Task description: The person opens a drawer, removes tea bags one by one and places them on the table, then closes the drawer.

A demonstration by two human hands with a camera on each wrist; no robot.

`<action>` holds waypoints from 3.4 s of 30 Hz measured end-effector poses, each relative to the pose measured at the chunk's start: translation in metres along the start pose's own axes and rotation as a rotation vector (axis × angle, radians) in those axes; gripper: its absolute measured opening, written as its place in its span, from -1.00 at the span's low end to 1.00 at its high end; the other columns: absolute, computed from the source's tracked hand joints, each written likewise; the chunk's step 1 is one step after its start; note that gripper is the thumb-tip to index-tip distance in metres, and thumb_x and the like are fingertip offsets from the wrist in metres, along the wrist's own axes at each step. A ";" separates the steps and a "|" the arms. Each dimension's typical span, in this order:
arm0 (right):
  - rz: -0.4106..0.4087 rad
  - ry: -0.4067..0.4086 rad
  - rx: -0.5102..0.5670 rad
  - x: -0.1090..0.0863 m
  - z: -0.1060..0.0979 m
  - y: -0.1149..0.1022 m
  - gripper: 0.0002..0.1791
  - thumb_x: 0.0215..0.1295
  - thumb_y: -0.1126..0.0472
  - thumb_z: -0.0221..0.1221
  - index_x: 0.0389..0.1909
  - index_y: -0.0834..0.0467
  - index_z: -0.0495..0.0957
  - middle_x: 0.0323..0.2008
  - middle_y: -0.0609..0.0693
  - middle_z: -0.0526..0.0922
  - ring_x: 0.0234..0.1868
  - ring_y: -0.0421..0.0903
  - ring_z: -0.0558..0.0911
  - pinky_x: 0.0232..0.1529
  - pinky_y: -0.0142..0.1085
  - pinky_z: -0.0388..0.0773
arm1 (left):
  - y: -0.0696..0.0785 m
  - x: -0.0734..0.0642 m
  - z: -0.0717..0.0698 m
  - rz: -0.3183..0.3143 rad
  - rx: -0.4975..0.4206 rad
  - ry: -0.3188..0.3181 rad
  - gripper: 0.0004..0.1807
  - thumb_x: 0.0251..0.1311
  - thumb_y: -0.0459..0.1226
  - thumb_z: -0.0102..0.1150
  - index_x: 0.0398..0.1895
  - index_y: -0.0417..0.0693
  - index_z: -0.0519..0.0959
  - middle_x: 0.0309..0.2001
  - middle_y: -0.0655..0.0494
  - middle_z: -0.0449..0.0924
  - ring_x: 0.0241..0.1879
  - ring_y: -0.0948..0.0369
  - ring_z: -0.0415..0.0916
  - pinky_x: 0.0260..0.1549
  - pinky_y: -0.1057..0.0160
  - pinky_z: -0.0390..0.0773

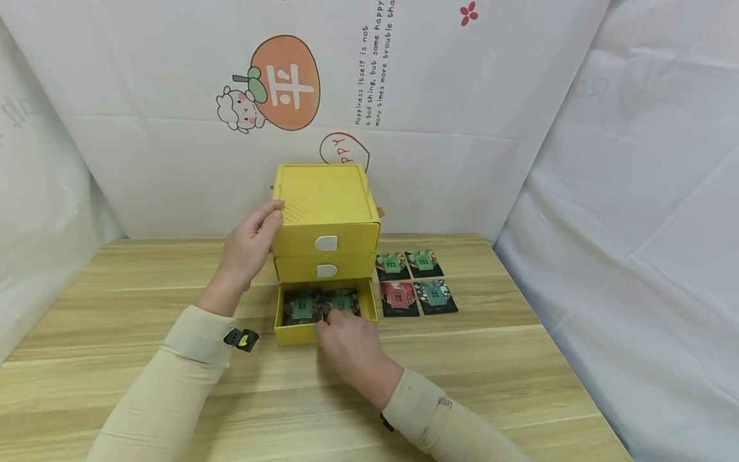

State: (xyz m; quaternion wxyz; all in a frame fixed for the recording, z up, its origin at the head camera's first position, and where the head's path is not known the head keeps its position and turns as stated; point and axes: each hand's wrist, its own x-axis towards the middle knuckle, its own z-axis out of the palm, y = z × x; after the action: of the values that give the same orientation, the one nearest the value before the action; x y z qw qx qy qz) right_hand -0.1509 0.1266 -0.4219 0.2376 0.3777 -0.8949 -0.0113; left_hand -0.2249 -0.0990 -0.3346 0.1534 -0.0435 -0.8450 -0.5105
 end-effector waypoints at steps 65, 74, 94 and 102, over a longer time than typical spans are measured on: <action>-0.046 0.006 0.026 -0.037 -0.022 -0.021 -0.86 0.21 0.36 0.39 -0.43 0.05 0.71 -0.52 -0.10 0.54 -0.55 -0.22 0.51 -0.61 -0.36 0.52 | 0.001 -0.001 0.000 0.009 0.010 -0.014 -0.38 0.56 0.27 -0.21 0.54 0.35 0.39 0.43 0.13 0.52 0.39 0.03 0.47 0.25 -0.16 0.50; -0.042 -0.029 0.035 -0.037 -0.024 -0.022 -0.88 0.24 0.34 0.40 -0.38 0.05 0.72 -0.51 -0.10 0.55 -0.52 -0.21 0.54 -0.57 -0.35 0.55 | 0.002 -0.001 -0.001 0.006 0.012 -0.012 -0.39 0.56 0.27 -0.21 0.54 0.36 0.39 0.43 0.13 0.50 0.37 0.02 0.49 0.23 -0.16 0.51; -0.003 0.083 0.061 -0.035 -0.024 -0.022 -0.76 0.10 0.14 0.50 -0.55 -0.02 0.60 -0.61 -0.16 0.53 -0.62 -0.24 0.51 -0.67 -0.40 0.40 | 0.002 -0.001 -0.001 0.014 0.025 -0.004 -0.39 0.57 0.26 -0.21 0.53 0.32 0.42 0.43 0.13 0.51 0.37 0.02 0.50 0.22 -0.17 0.51; -0.009 0.135 0.097 -0.032 -0.027 -0.020 -0.77 0.09 0.07 0.55 -0.52 -0.04 0.65 -0.59 -0.20 0.61 -0.60 -0.28 0.55 -0.61 -0.40 0.50 | 0.003 -0.002 -0.001 0.014 0.027 -0.004 -0.38 0.56 0.27 -0.22 0.53 0.33 0.41 0.43 0.13 0.51 0.37 0.01 0.50 0.23 -0.17 0.51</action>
State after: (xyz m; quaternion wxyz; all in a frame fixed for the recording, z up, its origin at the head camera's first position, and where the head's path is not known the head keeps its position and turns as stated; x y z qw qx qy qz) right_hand -0.1068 0.1382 -0.4151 0.2789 0.3925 -0.8746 0.0567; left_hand -0.2228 -0.0982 -0.3326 0.1561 -0.0482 -0.8518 -0.4977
